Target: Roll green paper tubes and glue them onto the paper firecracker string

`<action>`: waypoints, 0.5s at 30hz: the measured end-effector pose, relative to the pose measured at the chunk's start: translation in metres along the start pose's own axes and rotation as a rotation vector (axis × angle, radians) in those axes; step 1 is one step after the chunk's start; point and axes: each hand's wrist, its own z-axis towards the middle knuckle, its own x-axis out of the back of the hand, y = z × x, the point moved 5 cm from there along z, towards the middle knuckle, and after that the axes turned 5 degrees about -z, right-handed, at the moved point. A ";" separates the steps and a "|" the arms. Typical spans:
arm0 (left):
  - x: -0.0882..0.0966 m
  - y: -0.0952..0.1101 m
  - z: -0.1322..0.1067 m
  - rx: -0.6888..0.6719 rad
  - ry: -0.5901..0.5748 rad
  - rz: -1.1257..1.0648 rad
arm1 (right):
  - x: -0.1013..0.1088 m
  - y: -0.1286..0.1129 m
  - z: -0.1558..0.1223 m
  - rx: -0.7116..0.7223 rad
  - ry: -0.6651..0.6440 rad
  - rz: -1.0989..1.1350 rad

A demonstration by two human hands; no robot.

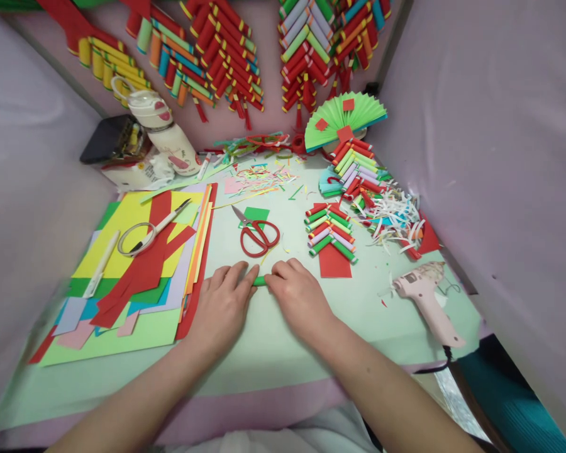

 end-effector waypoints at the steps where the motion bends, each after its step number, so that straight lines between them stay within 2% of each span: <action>1: -0.001 -0.001 0.001 0.006 0.002 0.008 | -0.002 0.001 0.001 -0.005 0.009 -0.002; 6: -0.001 -0.004 0.006 0.049 0.044 -0.025 | -0.004 0.005 0.009 -0.018 0.016 -0.003; 9: 0.006 -0.005 0.006 0.062 0.131 -0.114 | -0.003 0.005 0.011 -0.018 0.012 0.000; 12: 0.011 -0.002 0.006 -0.027 0.190 -0.211 | -0.003 0.006 0.012 -0.021 0.008 0.007; 15: 0.010 0.002 0.009 -0.123 0.153 -0.251 | -0.004 0.006 0.012 -0.030 0.010 0.011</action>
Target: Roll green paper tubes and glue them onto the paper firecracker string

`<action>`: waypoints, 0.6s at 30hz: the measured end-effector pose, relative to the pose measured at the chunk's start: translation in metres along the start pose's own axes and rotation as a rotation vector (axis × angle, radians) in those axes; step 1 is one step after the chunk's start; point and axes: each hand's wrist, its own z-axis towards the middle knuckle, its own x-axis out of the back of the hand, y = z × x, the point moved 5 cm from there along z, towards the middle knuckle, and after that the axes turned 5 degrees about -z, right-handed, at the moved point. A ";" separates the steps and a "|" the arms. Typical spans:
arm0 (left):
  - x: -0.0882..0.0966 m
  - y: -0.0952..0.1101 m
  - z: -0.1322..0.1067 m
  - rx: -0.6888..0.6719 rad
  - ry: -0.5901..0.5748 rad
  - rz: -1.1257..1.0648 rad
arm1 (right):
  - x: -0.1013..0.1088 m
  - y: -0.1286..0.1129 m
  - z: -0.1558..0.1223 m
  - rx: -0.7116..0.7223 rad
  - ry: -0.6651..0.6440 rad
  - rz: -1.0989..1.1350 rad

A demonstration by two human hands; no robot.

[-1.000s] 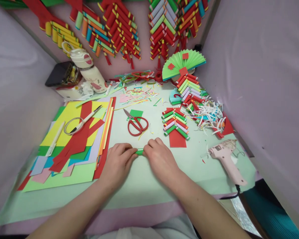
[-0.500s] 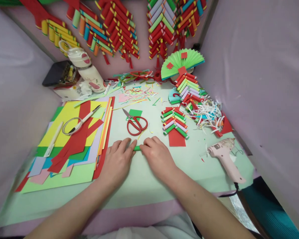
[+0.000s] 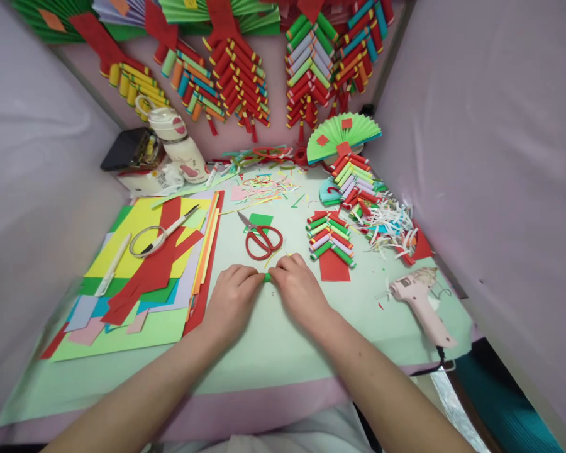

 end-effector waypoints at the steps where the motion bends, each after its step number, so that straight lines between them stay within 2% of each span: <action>1: -0.001 0.000 0.002 -0.007 -0.017 0.003 | 0.000 0.000 0.000 -0.004 0.006 0.009; 7: -0.003 -0.008 0.010 0.031 -0.074 0.020 | 0.009 0.003 -0.004 -0.033 0.171 0.100; 11: -0.003 -0.013 0.012 0.047 -0.078 0.008 | 0.007 0.002 -0.001 0.018 0.137 0.087; 18: -0.003 -0.017 0.011 0.138 -0.061 0.032 | -0.003 0.006 0.007 0.027 0.125 0.018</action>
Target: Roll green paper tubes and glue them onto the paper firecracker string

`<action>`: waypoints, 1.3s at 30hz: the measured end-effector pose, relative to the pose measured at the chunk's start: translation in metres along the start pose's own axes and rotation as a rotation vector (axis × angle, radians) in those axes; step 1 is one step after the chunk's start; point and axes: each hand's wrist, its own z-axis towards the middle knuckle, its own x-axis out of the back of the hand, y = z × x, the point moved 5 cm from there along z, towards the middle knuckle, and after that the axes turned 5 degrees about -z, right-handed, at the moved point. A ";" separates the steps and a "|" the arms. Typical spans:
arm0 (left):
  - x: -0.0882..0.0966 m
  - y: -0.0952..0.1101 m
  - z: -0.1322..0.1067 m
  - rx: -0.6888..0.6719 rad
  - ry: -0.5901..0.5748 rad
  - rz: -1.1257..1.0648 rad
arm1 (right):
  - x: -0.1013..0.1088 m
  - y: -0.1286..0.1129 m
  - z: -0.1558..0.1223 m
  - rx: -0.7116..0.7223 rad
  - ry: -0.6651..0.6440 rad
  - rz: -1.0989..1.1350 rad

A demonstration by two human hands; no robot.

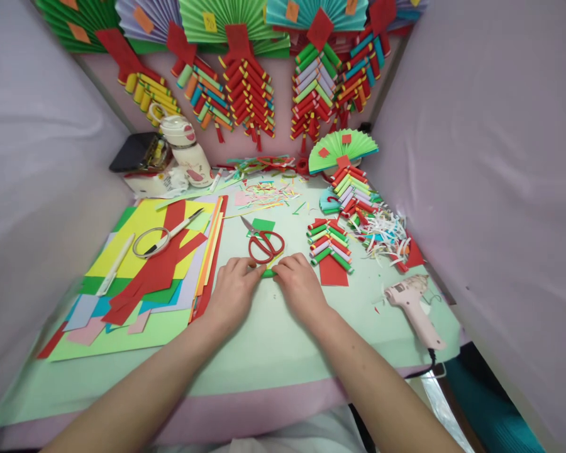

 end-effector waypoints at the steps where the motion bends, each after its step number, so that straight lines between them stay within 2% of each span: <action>1: 0.001 -0.001 -0.001 0.010 0.012 -0.022 | -0.001 0.000 0.000 0.004 -0.002 -0.015; 3: 0.005 -0.003 -0.004 0.035 0.085 -0.132 | 0.000 -0.002 -0.001 0.005 0.003 -0.035; 5: 0.015 -0.007 -0.007 0.078 0.218 -0.329 | 0.006 -0.004 -0.001 -0.029 0.043 -0.020; 7: 0.023 -0.013 -0.010 0.178 0.335 -0.579 | 0.015 -0.005 0.001 -0.102 0.125 0.036; 8: 0.025 -0.017 -0.010 0.248 0.352 -0.729 | 0.019 -0.006 0.004 -0.138 0.166 0.070; 11: 0.021 -0.018 0.000 0.445 0.236 -1.280 | 0.023 -0.014 0.018 -0.188 0.206 0.174; 13: 0.021 -0.015 0.010 0.501 0.169 -1.605 | 0.020 -0.020 0.032 -0.196 0.183 0.241; 15: 0.024 -0.019 0.021 0.538 0.212 -1.772 | 0.014 -0.025 0.044 -0.213 0.181 0.294; 20: 0.012 -0.041 0.031 0.632 0.381 -1.879 | -0.004 -0.028 0.058 -0.223 0.192 0.415; 23: 0.001 -0.046 0.029 0.631 0.383 -1.913 | -0.011 -0.024 0.056 -0.237 0.199 0.451; 26: -0.003 -0.046 0.027 0.631 0.370 -1.926 | -0.013 -0.023 0.054 -0.226 0.198 0.433; 30: 0.005 -0.061 0.028 0.686 0.442 -1.935 | -0.018 -0.022 0.050 -0.216 0.151 0.413; 34: 0.025 -0.091 0.030 0.651 0.680 -1.908 | -0.023 -0.027 0.044 -0.180 0.063 0.290; 36: 0.033 -0.098 0.030 0.603 0.769 -1.892 | -0.027 -0.032 0.042 -0.164 0.006 0.216; 39: 0.036 -0.091 0.029 0.571 0.747 -1.875 | -0.026 -0.042 0.043 -0.111 0.004 0.155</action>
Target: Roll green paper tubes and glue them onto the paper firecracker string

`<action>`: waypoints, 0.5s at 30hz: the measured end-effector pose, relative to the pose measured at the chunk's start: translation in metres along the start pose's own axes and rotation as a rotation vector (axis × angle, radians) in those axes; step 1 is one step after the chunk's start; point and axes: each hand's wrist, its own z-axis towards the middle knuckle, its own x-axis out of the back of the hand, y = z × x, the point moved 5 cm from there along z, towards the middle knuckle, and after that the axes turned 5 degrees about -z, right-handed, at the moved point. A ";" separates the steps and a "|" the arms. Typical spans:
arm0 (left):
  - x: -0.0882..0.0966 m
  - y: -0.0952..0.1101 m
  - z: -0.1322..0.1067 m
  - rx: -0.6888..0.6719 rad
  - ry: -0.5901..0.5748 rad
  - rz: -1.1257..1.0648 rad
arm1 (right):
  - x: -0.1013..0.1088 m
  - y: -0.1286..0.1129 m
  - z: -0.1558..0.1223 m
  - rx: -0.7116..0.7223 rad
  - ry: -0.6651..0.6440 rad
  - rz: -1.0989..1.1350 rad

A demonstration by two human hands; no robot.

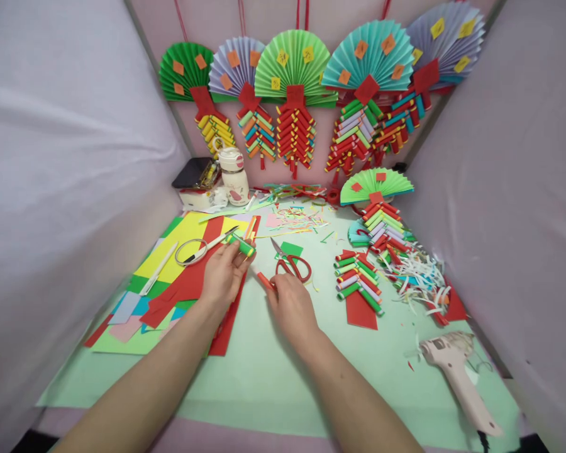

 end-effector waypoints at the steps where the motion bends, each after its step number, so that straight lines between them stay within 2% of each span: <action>1: -0.003 -0.003 -0.005 0.015 -0.014 0.018 | 0.004 -0.003 0.000 0.012 0.039 0.016; 4: -0.013 -0.015 -0.022 0.062 -0.083 0.139 | 0.022 -0.004 0.000 -0.022 0.223 0.199; 6: -0.020 -0.022 -0.033 0.069 -0.161 0.274 | 0.031 -0.002 -0.001 -0.058 0.278 0.362; 10: -0.028 -0.028 -0.045 -0.005 -0.294 0.468 | 0.034 -0.001 -0.002 -0.090 0.223 0.532; 15: -0.028 -0.030 -0.045 -0.058 -0.356 0.525 | 0.029 0.002 -0.001 -0.111 0.174 0.534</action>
